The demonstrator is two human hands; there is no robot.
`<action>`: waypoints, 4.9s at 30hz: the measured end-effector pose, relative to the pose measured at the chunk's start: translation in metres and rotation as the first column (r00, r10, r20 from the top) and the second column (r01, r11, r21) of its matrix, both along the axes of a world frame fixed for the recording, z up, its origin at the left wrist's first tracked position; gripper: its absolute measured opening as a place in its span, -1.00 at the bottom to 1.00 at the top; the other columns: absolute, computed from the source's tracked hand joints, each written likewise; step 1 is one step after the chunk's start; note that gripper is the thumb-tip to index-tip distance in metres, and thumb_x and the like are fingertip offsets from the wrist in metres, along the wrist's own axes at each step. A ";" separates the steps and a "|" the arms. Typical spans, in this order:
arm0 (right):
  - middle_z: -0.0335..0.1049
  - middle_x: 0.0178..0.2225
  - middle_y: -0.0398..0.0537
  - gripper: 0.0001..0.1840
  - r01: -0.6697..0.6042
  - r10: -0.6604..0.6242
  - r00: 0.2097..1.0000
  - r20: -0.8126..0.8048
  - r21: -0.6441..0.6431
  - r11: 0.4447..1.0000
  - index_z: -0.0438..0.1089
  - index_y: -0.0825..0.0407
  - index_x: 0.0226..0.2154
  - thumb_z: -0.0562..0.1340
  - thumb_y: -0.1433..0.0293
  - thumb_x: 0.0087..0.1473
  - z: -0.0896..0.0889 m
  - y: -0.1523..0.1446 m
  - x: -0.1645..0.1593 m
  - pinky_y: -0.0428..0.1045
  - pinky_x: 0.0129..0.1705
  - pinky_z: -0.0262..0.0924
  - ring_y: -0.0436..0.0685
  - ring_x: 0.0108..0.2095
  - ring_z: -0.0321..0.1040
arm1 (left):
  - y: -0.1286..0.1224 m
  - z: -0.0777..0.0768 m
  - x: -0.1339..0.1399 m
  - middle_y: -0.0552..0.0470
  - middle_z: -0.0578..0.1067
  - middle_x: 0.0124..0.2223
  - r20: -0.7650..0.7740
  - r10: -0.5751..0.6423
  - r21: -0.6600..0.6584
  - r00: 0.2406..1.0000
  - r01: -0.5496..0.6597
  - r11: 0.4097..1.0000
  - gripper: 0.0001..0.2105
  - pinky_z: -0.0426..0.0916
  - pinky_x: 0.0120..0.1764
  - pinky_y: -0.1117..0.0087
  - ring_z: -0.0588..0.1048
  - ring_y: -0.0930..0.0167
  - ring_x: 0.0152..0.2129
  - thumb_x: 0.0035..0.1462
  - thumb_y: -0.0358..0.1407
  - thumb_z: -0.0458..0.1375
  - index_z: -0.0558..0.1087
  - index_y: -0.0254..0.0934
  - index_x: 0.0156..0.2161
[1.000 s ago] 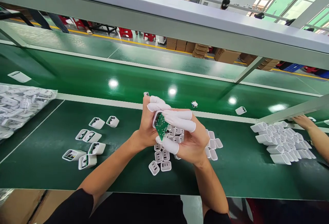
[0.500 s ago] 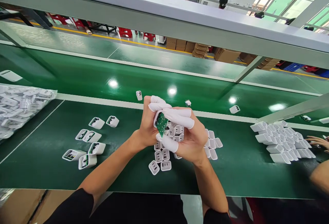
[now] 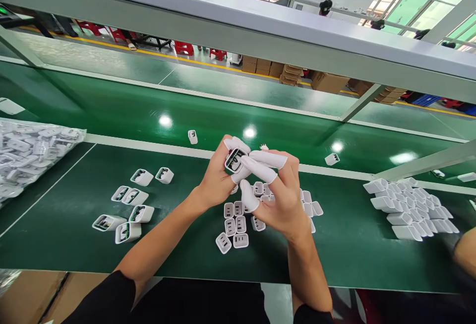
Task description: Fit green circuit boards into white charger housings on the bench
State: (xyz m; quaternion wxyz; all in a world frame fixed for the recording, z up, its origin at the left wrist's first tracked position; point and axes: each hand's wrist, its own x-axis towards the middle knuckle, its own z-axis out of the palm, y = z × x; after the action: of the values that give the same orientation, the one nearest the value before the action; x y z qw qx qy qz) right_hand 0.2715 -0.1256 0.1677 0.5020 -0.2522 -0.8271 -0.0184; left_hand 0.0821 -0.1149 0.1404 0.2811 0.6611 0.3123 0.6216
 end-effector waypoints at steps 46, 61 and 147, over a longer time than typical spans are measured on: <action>0.46 -0.36 -0.17 -0.68 -0.427 0.055 0.821 -0.569 -0.546 0.721 0.68 -0.14 -0.26 0.55 -0.01 0.18 -0.011 0.035 -0.011 0.09 -0.16 0.25 0.13 -0.30 0.32 | 0.005 -0.021 0.008 0.08 0.50 -0.24 0.189 -0.189 -0.158 0.964 0.220 0.963 -0.54 0.45 -0.26 0.31 0.43 0.40 -0.36 0.25 0.16 0.41 0.50 -0.18 -0.11; 0.43 -0.38 -0.14 -0.52 -0.474 0.060 0.815 -0.576 -0.604 0.641 0.57 -0.08 -0.37 0.53 -0.12 0.15 -0.009 0.030 -0.017 -0.04 -0.51 0.32 0.08 -0.38 0.34 | -0.020 -0.023 0.049 0.07 0.52 -0.28 0.360 0.040 -0.234 0.932 0.048 0.971 -0.37 0.51 -0.29 0.28 0.46 0.39 -0.40 0.19 0.41 0.31 0.42 -0.15 -0.14; 0.57 -0.36 -0.07 -0.54 -0.185 -0.056 0.876 -0.479 -0.440 0.879 0.73 -0.10 -0.16 0.23 0.00 0.53 -0.033 0.060 -0.002 0.16 -0.13 0.38 0.19 -0.29 0.49 | 0.115 -0.097 -0.111 -0.14 0.49 0.07 0.184 0.791 0.108 0.584 -0.812 0.574 -0.87 0.66 0.16 0.18 0.61 0.24 0.21 0.40 -0.31 0.28 0.45 -0.20 -0.24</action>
State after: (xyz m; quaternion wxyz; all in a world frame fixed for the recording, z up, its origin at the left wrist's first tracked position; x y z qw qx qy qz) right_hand 0.2697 -0.0653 0.1347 0.6136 -0.3349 -0.6646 0.2640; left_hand -0.0289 0.0004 0.0438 -0.0743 0.4333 0.5032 0.7440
